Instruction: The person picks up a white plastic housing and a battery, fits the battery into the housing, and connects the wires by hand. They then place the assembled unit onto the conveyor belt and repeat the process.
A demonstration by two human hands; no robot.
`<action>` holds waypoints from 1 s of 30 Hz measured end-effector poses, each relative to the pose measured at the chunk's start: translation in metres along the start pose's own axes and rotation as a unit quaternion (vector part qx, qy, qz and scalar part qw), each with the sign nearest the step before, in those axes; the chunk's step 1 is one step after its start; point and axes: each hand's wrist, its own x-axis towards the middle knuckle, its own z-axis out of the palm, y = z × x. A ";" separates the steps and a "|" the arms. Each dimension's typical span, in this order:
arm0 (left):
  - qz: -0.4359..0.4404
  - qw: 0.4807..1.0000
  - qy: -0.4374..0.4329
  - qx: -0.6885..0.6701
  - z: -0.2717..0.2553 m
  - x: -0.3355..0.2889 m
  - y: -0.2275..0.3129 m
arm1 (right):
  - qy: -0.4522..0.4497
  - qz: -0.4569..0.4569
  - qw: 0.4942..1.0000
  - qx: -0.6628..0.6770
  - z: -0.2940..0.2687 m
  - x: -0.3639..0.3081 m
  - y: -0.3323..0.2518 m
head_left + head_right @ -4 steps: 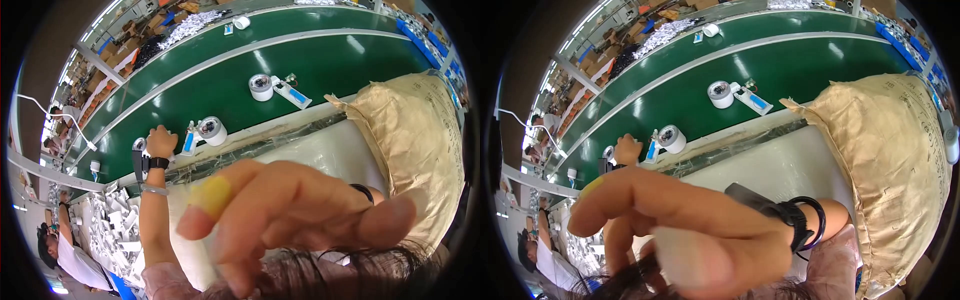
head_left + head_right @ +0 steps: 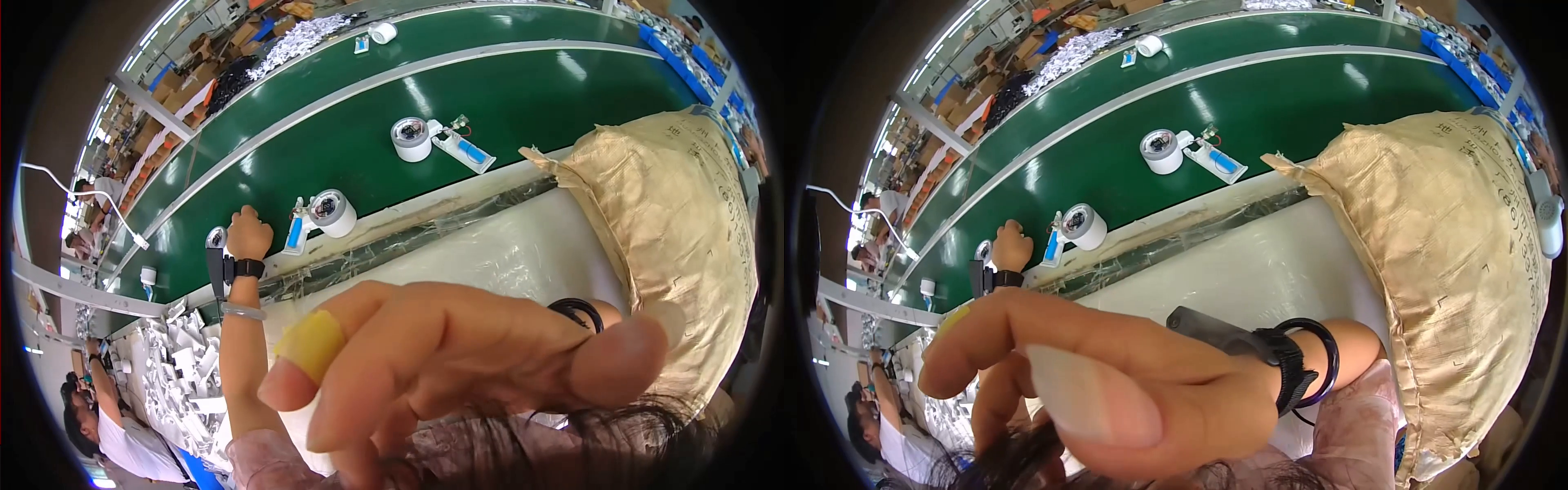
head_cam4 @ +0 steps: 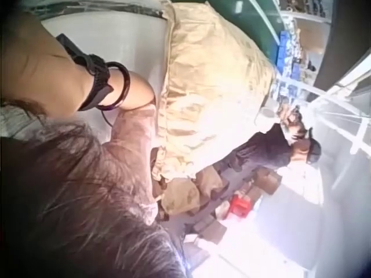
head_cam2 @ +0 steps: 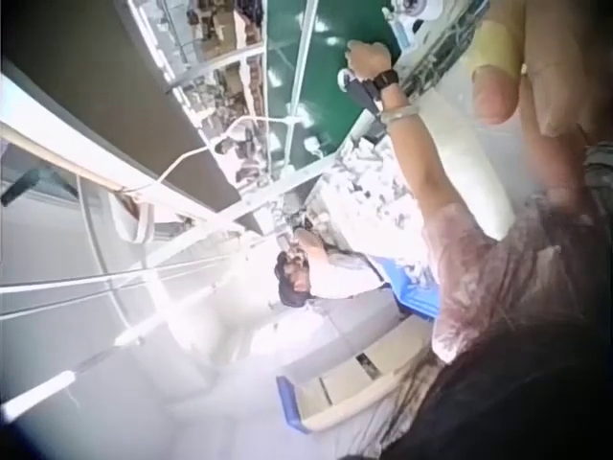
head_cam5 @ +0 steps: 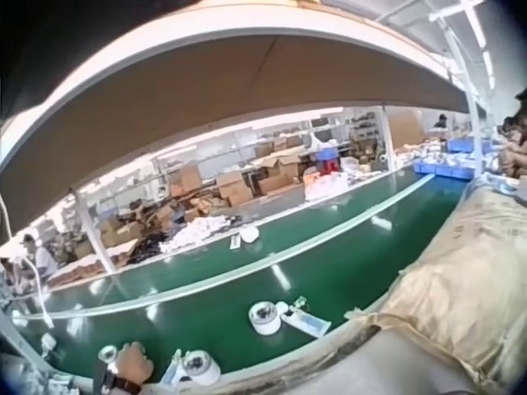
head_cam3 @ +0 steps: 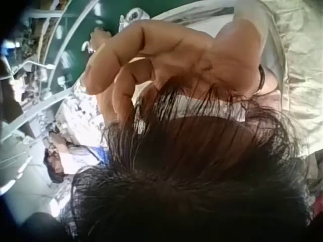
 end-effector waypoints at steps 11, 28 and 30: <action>0.051 0.981 0.038 -0.185 -0.039 -0.026 -0.042 | -0.088 -0.324 0.941 -0.038 -0.033 0.026 0.059; -0.013 0.851 -0.279 -0.445 -0.092 -0.180 0.104 | -0.180 -0.300 0.929 -0.118 -0.066 0.061 0.041; -0.066 0.855 -0.296 -0.420 -0.086 -0.182 0.107 | -0.165 -0.304 0.931 -0.116 -0.070 0.068 0.040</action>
